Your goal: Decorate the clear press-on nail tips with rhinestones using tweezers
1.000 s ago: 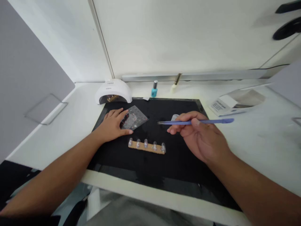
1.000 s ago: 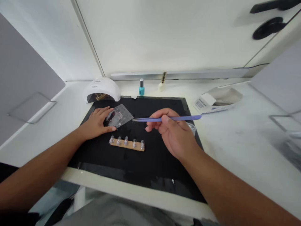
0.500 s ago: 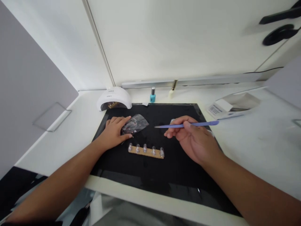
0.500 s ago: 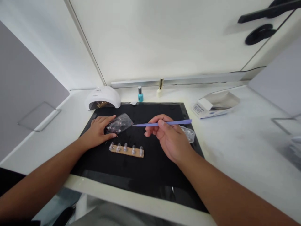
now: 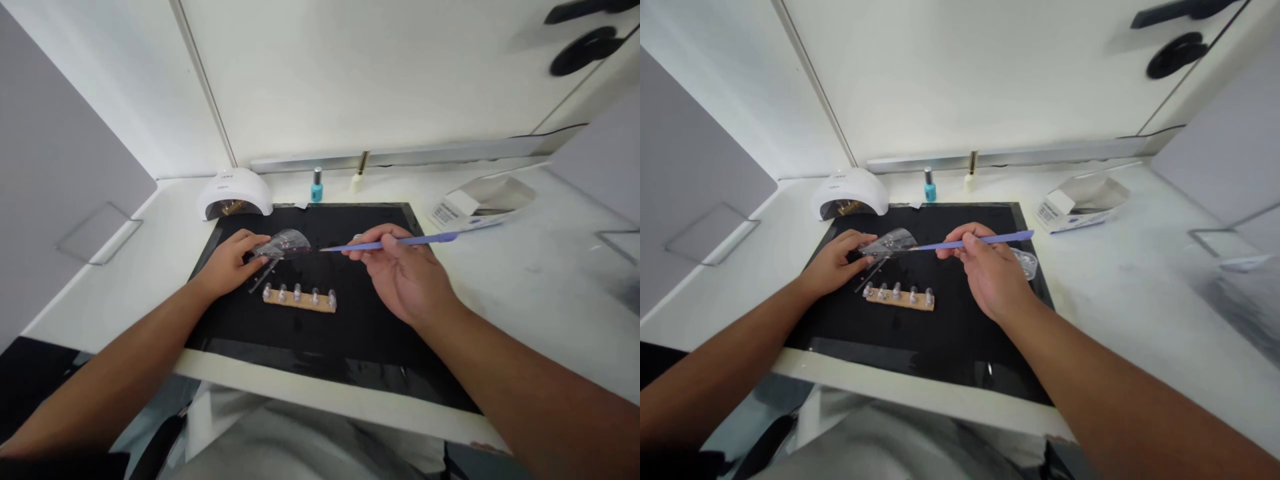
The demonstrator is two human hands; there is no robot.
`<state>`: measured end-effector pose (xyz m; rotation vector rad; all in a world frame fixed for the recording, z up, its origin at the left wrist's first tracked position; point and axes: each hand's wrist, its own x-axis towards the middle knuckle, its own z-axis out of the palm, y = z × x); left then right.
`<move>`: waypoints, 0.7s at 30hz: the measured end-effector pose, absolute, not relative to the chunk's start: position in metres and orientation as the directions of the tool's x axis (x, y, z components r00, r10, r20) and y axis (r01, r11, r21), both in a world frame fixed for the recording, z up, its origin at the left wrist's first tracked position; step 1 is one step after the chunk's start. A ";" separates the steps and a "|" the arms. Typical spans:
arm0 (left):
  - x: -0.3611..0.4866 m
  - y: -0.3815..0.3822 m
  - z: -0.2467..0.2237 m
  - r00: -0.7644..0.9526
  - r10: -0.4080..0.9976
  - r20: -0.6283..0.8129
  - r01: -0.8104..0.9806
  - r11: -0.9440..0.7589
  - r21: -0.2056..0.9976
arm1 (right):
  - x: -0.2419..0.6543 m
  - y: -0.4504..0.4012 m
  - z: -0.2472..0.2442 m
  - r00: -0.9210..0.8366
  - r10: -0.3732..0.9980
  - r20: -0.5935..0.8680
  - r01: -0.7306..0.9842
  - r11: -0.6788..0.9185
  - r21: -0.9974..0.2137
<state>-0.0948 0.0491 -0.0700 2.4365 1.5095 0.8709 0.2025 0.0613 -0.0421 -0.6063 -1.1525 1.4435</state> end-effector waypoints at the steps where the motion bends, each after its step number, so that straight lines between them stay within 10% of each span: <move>1: -0.094 0.049 -0.070 0.329 0.849 0.415 0.767 -0.496 0.407 | 0.202 0.061 -0.041 -0.230 0.943 0.239 -0.442 0.117 -0.889; 11: -0.098 0.052 -0.069 0.187 0.785 0.590 0.794 -0.475 0.379 | 0.201 0.061 -0.045 -0.270 0.935 0.230 -0.452 0.088 -0.888; 21: -0.091 0.035 -0.052 -0.021 0.798 0.602 0.648 -0.447 0.616 | 0.202 0.053 -0.037 -0.335 0.908 0.251 -0.519 0.044 -0.853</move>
